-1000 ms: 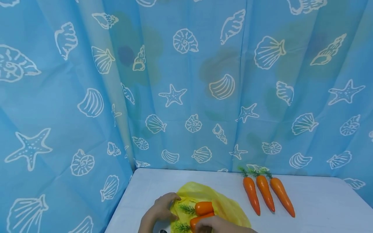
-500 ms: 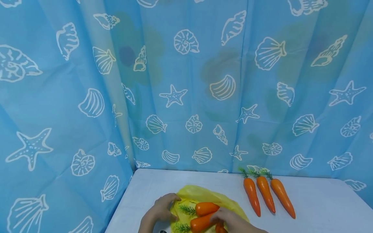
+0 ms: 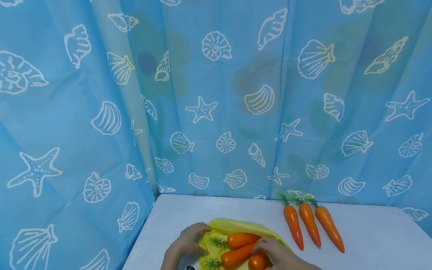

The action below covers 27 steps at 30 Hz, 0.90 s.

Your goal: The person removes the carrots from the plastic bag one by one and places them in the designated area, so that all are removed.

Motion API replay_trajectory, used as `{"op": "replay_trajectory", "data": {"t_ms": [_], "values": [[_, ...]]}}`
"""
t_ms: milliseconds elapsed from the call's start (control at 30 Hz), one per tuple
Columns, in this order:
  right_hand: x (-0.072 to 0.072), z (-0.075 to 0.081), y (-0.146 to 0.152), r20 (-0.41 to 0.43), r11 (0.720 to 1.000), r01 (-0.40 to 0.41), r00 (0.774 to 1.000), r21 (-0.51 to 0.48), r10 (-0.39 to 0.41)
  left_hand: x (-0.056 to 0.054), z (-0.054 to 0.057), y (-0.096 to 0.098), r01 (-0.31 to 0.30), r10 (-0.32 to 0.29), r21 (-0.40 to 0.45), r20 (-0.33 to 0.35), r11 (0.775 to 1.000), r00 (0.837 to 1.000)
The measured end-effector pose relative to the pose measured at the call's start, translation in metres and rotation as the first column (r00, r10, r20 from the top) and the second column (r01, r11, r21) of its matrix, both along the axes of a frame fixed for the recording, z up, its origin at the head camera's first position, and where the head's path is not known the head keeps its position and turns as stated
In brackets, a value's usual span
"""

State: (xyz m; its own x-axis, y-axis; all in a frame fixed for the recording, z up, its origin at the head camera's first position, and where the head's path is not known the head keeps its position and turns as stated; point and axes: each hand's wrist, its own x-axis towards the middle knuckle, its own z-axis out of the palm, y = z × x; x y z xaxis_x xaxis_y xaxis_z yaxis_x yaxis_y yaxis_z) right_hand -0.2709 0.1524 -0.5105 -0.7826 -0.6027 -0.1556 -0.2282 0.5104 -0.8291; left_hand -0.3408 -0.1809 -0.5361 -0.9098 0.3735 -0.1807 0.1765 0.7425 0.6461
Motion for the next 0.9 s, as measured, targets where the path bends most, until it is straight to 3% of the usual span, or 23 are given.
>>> {"op": "replay_trajectory", "data": {"t_ms": [133,333,633,900], "values": [[-0.001,0.002,0.001,0.065,1.0,0.004,0.998,-0.026,-0.003,-0.002,0.0,0.002,-0.007,0.007,-0.009,0.008,1.0,1.0],[-0.011,-0.002,0.007,-0.076,0.998,-0.052,0.996,0.035,0.054,-0.003,-0.002,0.002,0.006,-0.006,-0.021,0.01,1.0,1.0],[-0.022,-0.001,0.006,-0.018,0.999,0.003,1.0,0.037,-0.002,0.0,-0.002,0.0,0.034,-0.034,-0.015,-0.002,0.999,0.999],[-0.027,0.004,0.001,-0.129,0.983,0.044,0.991,0.176,-0.021,0.0,0.002,0.0,0.026,-0.027,-0.014,-0.009,1.0,1.0]]}}
